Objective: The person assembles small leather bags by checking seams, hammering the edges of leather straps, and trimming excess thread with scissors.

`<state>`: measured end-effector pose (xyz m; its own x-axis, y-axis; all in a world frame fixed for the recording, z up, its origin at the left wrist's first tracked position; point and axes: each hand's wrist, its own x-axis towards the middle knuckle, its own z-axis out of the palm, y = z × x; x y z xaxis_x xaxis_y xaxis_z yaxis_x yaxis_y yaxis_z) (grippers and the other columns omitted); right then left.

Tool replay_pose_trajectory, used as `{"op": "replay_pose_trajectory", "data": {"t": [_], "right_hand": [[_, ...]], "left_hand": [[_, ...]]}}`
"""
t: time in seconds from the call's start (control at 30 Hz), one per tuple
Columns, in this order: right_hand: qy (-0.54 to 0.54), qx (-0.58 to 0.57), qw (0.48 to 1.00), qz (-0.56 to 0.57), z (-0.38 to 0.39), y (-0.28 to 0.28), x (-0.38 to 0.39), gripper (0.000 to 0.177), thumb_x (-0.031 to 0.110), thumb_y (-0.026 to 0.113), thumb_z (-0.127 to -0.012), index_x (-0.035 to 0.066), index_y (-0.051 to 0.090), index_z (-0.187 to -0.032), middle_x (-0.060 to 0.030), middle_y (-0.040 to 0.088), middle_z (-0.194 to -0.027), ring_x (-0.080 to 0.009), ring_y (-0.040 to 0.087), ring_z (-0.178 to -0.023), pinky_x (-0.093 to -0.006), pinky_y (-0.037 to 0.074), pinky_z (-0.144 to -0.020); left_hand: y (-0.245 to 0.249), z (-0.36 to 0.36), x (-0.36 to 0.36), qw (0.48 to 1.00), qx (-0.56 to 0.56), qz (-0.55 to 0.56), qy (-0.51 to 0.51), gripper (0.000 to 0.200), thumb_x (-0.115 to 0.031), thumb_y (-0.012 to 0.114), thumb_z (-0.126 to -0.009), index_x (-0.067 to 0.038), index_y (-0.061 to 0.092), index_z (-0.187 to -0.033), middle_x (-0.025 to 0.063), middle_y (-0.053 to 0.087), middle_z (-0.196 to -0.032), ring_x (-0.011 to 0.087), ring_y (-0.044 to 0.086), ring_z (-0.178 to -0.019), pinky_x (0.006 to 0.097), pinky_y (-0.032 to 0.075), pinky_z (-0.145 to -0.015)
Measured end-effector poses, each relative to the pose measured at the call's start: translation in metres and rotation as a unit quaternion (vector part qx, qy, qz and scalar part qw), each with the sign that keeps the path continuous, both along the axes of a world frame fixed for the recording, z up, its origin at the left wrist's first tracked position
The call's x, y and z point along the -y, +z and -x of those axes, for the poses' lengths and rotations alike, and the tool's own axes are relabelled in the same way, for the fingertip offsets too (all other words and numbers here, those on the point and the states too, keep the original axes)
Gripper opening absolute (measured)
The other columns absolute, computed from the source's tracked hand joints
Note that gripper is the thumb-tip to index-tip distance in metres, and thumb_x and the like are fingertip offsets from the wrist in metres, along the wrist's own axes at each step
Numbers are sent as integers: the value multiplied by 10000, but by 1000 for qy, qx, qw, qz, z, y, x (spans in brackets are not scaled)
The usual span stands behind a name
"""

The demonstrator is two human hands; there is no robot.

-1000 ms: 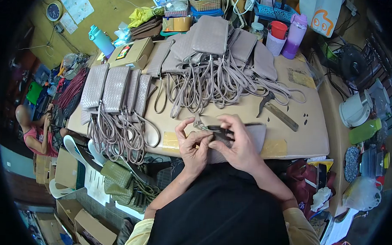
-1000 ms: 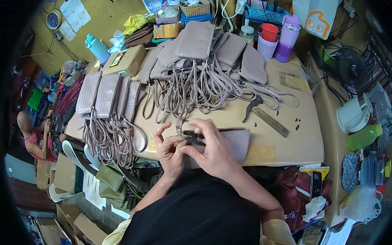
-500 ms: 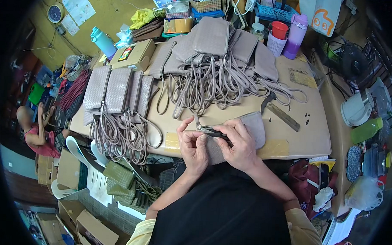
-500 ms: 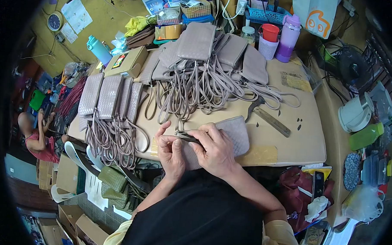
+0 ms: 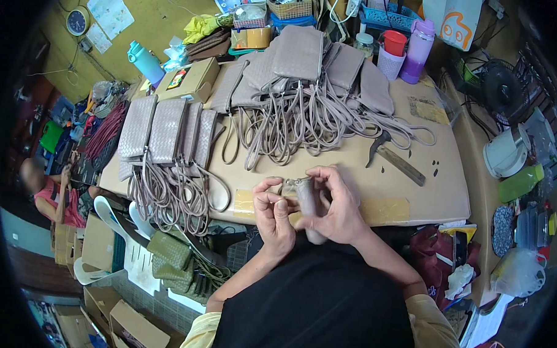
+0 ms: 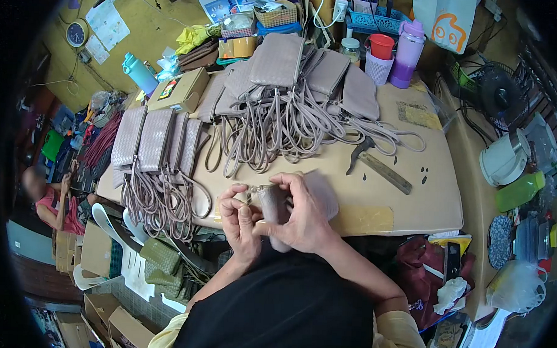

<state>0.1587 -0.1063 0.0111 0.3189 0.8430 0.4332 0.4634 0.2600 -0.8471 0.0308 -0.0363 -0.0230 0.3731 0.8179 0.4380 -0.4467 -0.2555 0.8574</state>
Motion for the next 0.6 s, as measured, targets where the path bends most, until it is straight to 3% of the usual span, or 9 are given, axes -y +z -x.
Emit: {"op": "replay_pose_trajectory", "data": {"t": [0.1,0.13,0.27,0.3,0.37,0.5,0.53,0.57,0.6], "right_hand": [[8,-80,997,16,8,13,7,732,265,864,-661,7,436,-1196,-81,497,-1034,-167,537,-917,-322,479,-842],[26,-116,991,65,7,16,9,601,177,812,-712,-1,466,-1170,-77,537,-1030,-161,570,-906,-307,494,-817],[52,-144,986,67,-18,30,18,326,22,698,-777,-35,581,-1075,-88,645,-990,-117,611,-904,-265,505,-788],[50,-142,986,66,-24,32,19,326,22,698,-777,-35,581,-1075,-88,645,-990,-117,611,-904,-265,505,-788],[44,-150,984,89,-32,35,20,281,20,697,-786,-41,620,-1049,-66,666,-929,-92,605,-883,-254,501,-791],[22,-161,981,107,-38,45,19,265,50,728,-792,-41,662,-1032,-40,673,-910,-71,597,-817,-237,497,-764],[23,-160,981,106,-38,45,18,265,50,728,-792,-41,662,-1032,-40,673,-910,-71,597,-817,-237,497,-764],[21,-161,981,105,-37,44,17,281,44,729,-773,-36,663,-1034,-11,664,-887,-20,486,-711,-190,390,-646],[19,-163,981,105,-36,43,15,297,38,730,-754,-31,664,-1036,19,655,-864,31,375,-606,-144,284,-528]], "left_hand": [[-10,0,-7,1000,12,-8,-12,105,-132,439,-998,-46,379,-1006,181,404,-1288,74,552,-713,172,489,-603],[-12,2,-10,999,-9,-45,-6,142,-158,446,-997,-42,364,-1006,196,391,-1304,132,616,-780,224,552,-648],[1,0,-8,997,64,-46,-13,172,-173,449,-994,-24,362,-987,210,367,-1309,269,659,-929,334,592,-757],[-16,5,-28,988,30,-147,36,210,-157,454,-992,12,383,-1093,186,365,-1318,279,637,-986,370,582,-791],[-3,9,-45,963,-78,-206,153,325,-161,539,-958,34,440,-1199,167,340,-1377,308,525,-1188,406,519,-919],[43,5,-44,972,-92,-167,136,488,-170,664,-874,-10,486,-1298,171,235,-1500,317,363,-1336,423,432,-1013],[49,10,-49,927,-205,-253,185,534,-175,704,-830,-38,505,-1306,180,157,-1533,316,320,-1361,423,411,-1029],[54,15,-53,859,-313,-333,229,582,-181,745,-787,-66,525,-1314,190,79,-1566,315,278,-1386,424,390,-1044],[59,18,-56,875,-303,-318,202,639,-186,758,-760,-122,517,-1348,189,117,-1565,329,379,-1317,442,405,-1009]]}}
